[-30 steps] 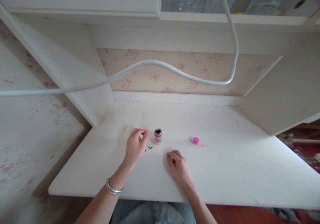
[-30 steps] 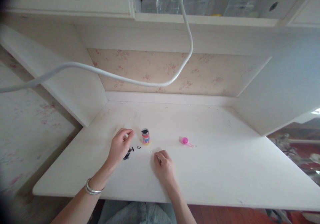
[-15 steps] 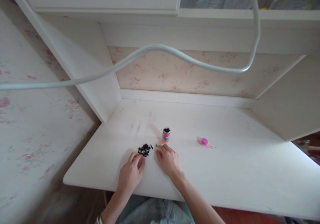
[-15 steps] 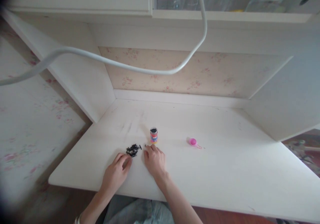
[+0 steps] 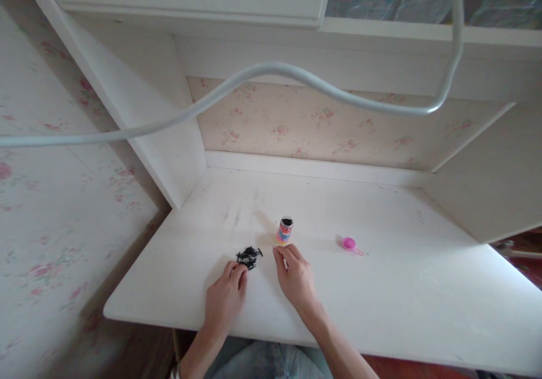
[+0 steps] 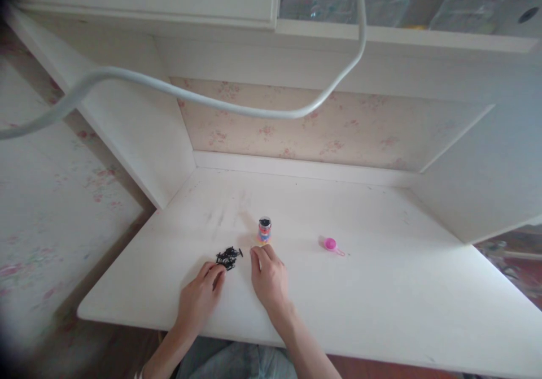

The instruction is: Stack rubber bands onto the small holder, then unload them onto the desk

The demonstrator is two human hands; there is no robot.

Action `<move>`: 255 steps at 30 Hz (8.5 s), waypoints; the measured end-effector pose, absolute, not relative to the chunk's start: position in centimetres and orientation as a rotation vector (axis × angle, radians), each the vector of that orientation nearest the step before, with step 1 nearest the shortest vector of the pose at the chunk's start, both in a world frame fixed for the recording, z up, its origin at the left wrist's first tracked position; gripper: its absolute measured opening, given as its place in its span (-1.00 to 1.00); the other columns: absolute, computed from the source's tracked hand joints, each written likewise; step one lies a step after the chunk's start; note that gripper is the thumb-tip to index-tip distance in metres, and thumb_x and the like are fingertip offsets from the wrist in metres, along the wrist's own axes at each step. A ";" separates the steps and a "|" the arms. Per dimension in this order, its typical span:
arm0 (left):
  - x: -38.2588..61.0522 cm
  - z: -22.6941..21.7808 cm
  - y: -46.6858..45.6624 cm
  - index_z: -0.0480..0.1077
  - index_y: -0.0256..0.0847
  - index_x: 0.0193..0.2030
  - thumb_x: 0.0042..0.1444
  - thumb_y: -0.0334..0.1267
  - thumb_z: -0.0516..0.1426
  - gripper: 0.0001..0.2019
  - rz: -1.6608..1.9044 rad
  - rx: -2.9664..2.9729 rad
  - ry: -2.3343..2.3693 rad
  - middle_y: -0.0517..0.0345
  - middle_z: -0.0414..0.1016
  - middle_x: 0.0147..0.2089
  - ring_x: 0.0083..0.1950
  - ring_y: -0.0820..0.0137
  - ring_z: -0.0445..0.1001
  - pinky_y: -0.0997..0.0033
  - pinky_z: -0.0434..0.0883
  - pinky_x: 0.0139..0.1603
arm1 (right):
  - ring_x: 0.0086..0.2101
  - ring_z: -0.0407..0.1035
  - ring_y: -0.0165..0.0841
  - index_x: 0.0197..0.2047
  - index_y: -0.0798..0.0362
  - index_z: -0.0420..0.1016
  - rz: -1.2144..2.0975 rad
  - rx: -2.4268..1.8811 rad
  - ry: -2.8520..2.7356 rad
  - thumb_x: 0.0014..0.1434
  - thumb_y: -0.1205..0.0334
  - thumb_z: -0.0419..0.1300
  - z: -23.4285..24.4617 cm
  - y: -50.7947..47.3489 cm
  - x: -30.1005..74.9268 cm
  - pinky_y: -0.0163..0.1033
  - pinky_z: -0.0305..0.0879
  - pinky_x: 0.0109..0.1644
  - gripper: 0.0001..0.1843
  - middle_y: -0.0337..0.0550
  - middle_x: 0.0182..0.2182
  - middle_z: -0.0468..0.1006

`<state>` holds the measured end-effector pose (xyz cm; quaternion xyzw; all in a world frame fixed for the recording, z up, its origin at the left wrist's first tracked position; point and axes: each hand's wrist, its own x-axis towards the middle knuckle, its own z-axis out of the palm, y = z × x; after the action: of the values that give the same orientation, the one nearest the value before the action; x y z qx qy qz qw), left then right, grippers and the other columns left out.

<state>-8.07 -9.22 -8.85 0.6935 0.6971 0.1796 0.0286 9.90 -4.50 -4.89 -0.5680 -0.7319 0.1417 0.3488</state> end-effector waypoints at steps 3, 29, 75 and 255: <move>-8.0 -9.0 -9.3 0.40 -0.05 -0.16 0.29 -0.20 -0.06 -0.79 0.519 2.150 2.186 0.23 0.47 -0.11 -0.32 0.48 0.49 0.51 0.24 -0.43 | -0.40 0.35 -0.44 -0.17 0.01 0.50 0.330 -1.374 -1.730 0.32 0.15 0.00 -1.7 -3.4 11.5 -0.36 0.21 -0.31 -0.74 -0.16 -0.31 0.47; -8.4 -9.1 -9.3 0.39 -0.05 -0.16 0.29 -0.22 -0.06 -0.79 0.549 2.134 2.141 0.23 0.48 -0.13 -0.29 0.46 0.51 0.48 0.27 -0.35 | -0.32 0.39 -0.41 -0.02 -0.12 0.47 0.073 -1.718 -2.361 0.23 0.18 0.05 3.2 -0.3 12.2 -0.33 0.14 -0.33 -0.72 -0.18 -0.17 0.43; -7.9 -8.3 -8.9 0.39 -0.13 -0.10 0.27 -0.20 -0.04 -0.79 0.505 2.088 2.296 0.12 0.48 -0.12 -0.36 0.46 0.50 0.53 0.25 -0.46 | -0.42 0.37 -0.43 0.02 -0.22 0.42 0.019 -1.656 -2.303 0.27 0.09 0.02 2.3 -0.3 12.8 -0.35 0.08 -0.44 -0.72 -0.18 -0.20 0.42; -4.1 0.4 0.3 0.38 -0.10 0.05 0.11 -0.56 -0.10 -0.54 1.097 2.180 1.574 0.09 0.34 0.01 -0.02 0.41 0.41 0.36 0.35 0.08 | -0.42 0.35 -0.43 -0.23 -0.01 0.53 0.582 -1.555 -1.847 0.29 0.21 -0.04 -9.4 -6.8 16.7 -0.37 0.19 -0.32 -0.70 -0.19 -0.35 0.46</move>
<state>-4.12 0.28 0.35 0.7455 0.5381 0.3750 0.1186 16.73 -6.75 -9.45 -0.5926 -0.7037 0.2218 0.3232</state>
